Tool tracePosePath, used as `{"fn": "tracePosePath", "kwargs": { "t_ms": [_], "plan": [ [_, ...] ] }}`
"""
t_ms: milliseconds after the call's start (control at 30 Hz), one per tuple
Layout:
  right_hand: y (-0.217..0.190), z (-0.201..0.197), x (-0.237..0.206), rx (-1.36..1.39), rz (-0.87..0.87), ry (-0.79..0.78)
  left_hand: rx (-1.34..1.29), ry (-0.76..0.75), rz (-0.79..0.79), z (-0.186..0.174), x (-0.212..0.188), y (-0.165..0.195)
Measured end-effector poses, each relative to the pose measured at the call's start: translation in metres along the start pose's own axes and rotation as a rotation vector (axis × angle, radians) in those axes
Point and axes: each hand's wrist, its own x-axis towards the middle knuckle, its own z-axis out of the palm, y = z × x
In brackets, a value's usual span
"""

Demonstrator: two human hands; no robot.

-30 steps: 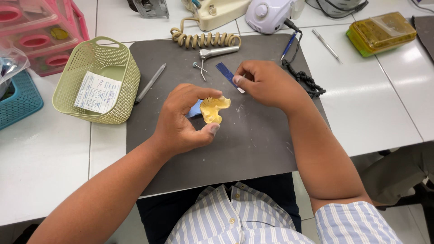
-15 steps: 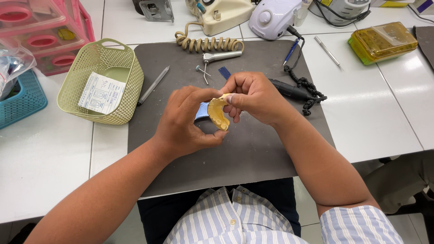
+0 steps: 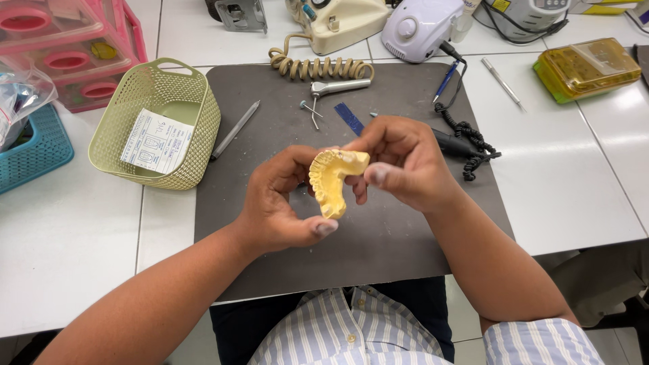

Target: The person uses a rotary handpiece to grind and shape a small artificial tooth, then repeatedly places it into a yellow dental cast and aligns it with a blue opposing cast to check fit. The person also uses a red abrasive strip to smooth the tooth and continues to test the occlusion between the two casts.

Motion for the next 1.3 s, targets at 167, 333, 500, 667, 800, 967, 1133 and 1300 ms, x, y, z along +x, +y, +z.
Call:
{"fn": "tracePosePath", "kwargs": {
  "t_ms": [167,333,500,667,800,967,1133,1300],
  "plan": [
    [-0.003,0.012,-0.015,-0.171,0.011,0.087,-0.090,-0.006,0.069,0.002,-0.003,0.000],
    [-0.001,0.016,-0.014,-0.359,-0.234,0.005,-0.185,-0.039,0.012,0.003,-0.001,0.005],
    [-0.002,0.028,-0.010,-0.698,-0.499,-0.005,-0.275,-0.126,-0.119,-0.001,0.000,0.013],
    [-0.005,0.041,-0.010,-0.796,-0.597,-0.011,-0.436,-0.140,-0.193,0.001,0.001,0.012],
    [-0.006,0.045,-0.009,-0.850,-0.643,-0.037,-0.464,-0.151,-0.196,0.001,0.001,0.008],
    [-0.009,0.047,-0.009,-0.899,-0.677,-0.075,-0.425,-0.148,-0.196,0.001,-0.001,0.005],
    [-0.009,0.048,-0.008,-0.879,-0.680,-0.107,-0.399,-0.163,-0.163,0.001,0.000,0.003],
    [-0.010,0.049,-0.007,-0.825,-0.672,-0.146,-0.264,-0.152,-0.090,0.001,0.001,0.008]
  ]
}}
